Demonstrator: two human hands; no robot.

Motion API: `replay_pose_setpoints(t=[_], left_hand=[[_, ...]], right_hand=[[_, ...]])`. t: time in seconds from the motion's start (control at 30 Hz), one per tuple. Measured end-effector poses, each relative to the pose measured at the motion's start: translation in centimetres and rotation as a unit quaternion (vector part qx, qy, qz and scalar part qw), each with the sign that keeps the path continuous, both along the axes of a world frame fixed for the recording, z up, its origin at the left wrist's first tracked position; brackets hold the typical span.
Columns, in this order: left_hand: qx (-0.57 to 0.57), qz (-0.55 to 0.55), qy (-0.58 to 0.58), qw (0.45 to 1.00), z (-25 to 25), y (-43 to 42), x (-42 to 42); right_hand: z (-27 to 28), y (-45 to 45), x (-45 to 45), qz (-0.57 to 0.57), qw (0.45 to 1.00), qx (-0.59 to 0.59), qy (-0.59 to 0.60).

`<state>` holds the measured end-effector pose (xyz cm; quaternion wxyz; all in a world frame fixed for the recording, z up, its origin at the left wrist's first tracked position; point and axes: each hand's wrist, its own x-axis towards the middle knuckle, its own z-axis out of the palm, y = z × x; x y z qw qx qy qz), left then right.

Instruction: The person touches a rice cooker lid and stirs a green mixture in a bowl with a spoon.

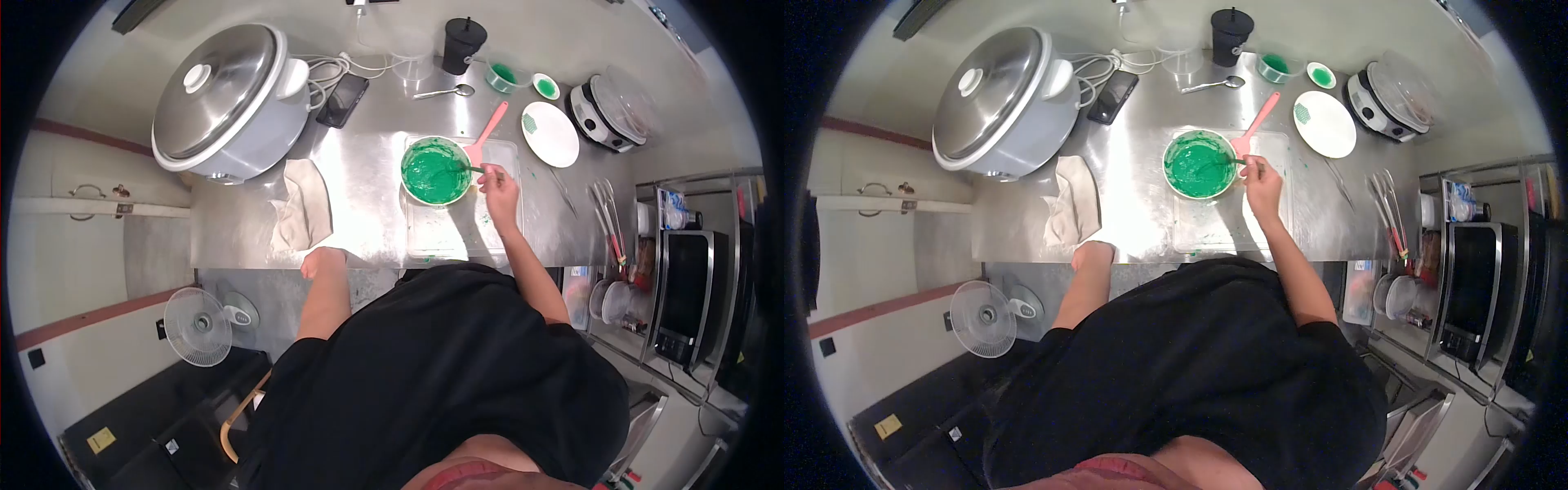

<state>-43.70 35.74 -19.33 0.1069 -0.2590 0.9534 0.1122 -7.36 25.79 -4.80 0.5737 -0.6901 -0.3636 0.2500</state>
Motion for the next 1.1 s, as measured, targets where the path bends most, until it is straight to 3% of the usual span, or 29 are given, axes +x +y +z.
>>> replay_pose_setpoints(t=[0.13, 0.2, 0.23, 0.3, 0.37, 0.43, 0.5, 0.53, 0.63, 0.7, 0.77, 0.83, 0.87, 0.93, 0.97, 1.0, 1.07, 1.1], left_hand=[[-0.026, 0.003, -0.015, 1.0, -0.7, 0.2, -0.1], [-0.041, 0.008, -0.019, 0.999, -1.1, -0.2, -0.5], [-0.04, 0.003, -0.018, 0.999, -1.3, -0.3, -0.7], [0.016, -0.109, -0.138, 0.984, 0.0, -0.9, -0.7], [0.009, -0.118, -0.148, 0.982, -3.1, -0.7, -2.1], [0.005, -0.116, -0.157, 0.981, -2.4, -0.9, -1.9], [-0.126, -0.317, -0.225, 0.913, 3.1, -2.0, 0.3], [-0.117, -0.303, -0.217, 0.92, 2.9, -1.6, -1.4], [0.131, -0.258, -0.118, 0.95, 2.0, -4.3, -4.6], [0.297, -0.247, -0.044, 0.921, 1.4, -4.6, -6.7], [0.445, -0.241, 0.014, 0.863, 0.3, -4.0, -9.4], [0.535, -0.447, 0.15, 0.701, 10.1, 0.1, -10.3], [0.591, -0.461, 0.115, 0.652, 16.5, 2.9, -9.3], [0.59, -0.623, 0.186, 0.479, 23.3, 10.3, -10.6], [0.483, -0.705, 0.288, 0.431, 27.2, 13.4, -10.3], [0.46, -0.737, 0.32, 0.378, 29.2, 17.2, -10.4], [0.355, -0.789, 0.367, 0.34, 32.7, 22.8, -8.8], [0.363, -0.791, 0.363, 0.333, 33.2, 25.1, -8.4]], right_hand=[[-2.8, -0.2, -0.8, 0.015, 0.993, -0.056, 0.102], [-2.7, 0.1, -1.1, 0.05, 0.951, -0.057, 0.301], [-2.4, 0.2, -0.9, 0.046, 0.951, -0.055, 0.301], [-1.1, 0.4, -0.5, 0.01, 0.912, -0.024, 0.409], [-0.3, 0.4, -0.3, -0.004, 0.92, 0.003, 0.391], [-0.4, 0.2, 0.0, -0.009, 0.927, 0.027, 0.375], [-1.4, -0.1, -0.1, 0.02, 0.997, -0.036, 0.059], [-1.6, -0.4, -0.4, 0.045, 0.995, -0.066, 0.056], [-2.6, -1.2, -1.1, 0.045, 0.983, -0.035, 0.172], [-1.9, -1.5, -0.8, 0.026, 0.977, -0.046, 0.208], [-1.4, -2.0, -0.2, 0.01, 0.973, -0.057, 0.222], [-1.5, -2.3, -0.1, 0.002, 0.974, -0.045, 0.222], [-1.6, -2.6, -0.4, -0.004, 0.975, -0.038, 0.219], [-1.2, -2.8, -1.8, -0.018, 0.975, -0.052, 0.215], [-0.9, -2.7, -2.3, -0.029, 0.976, -0.063, 0.207], [-1.6, -2.7, -2.6, -0.033, 0.973, -0.083, 0.214], [-0.3, -3.1, -4.4, -0.07, 0.974, -0.118, 0.178], [0.3, -3.5, -5.5, -0.101, 0.971, -0.16, 0.146]])
